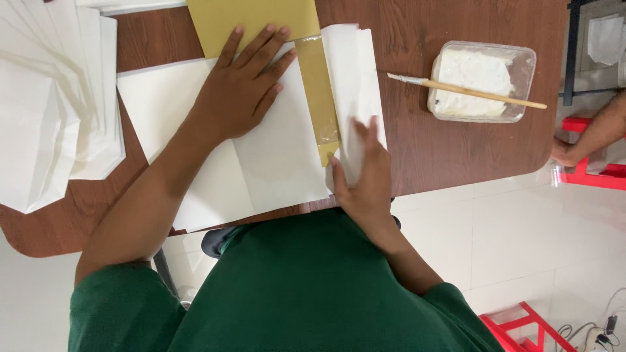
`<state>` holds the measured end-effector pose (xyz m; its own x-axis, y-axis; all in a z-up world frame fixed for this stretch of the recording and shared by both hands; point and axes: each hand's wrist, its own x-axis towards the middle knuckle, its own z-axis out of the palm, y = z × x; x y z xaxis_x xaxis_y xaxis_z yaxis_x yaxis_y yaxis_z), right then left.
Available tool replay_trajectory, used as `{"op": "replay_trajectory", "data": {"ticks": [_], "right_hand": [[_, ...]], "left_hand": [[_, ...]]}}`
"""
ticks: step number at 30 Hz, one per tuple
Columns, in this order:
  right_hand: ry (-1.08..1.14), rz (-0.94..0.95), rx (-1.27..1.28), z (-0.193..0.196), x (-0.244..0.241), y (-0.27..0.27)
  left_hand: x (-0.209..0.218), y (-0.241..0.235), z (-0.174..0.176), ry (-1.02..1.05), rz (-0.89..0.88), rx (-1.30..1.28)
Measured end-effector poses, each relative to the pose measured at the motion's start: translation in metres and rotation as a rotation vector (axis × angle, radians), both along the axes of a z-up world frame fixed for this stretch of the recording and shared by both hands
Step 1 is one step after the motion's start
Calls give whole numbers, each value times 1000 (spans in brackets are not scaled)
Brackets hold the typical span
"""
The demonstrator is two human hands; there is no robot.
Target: The person folds a white paper sheet into a box shape and applies glue to the edges using a brush. They then place a yellow paper sheet on top of the white structure and continue to apply glue to secure the layers.
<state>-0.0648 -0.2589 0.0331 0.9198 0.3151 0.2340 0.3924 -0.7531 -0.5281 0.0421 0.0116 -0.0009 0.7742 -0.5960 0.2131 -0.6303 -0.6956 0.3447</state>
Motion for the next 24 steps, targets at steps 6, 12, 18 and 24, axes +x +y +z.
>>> {"op": "replay_trajectory", "data": {"ticks": [6, 12, 18, 24], "right_hand": [[248, -275, 340, 35, 15, -2], [194, -225, 482, 33, 23, -11], [368, -316, 205, 29, 30, -20], [442, -307, 159, 19, 27, -33]], "left_hand": [[-1, 0, 1, -31, 17, -12], [-1, 1, 1, -55, 22, -24], [-1, 0, 0, -85, 26, -39], [-2, 0, -1, -26, 41, -42]]}}
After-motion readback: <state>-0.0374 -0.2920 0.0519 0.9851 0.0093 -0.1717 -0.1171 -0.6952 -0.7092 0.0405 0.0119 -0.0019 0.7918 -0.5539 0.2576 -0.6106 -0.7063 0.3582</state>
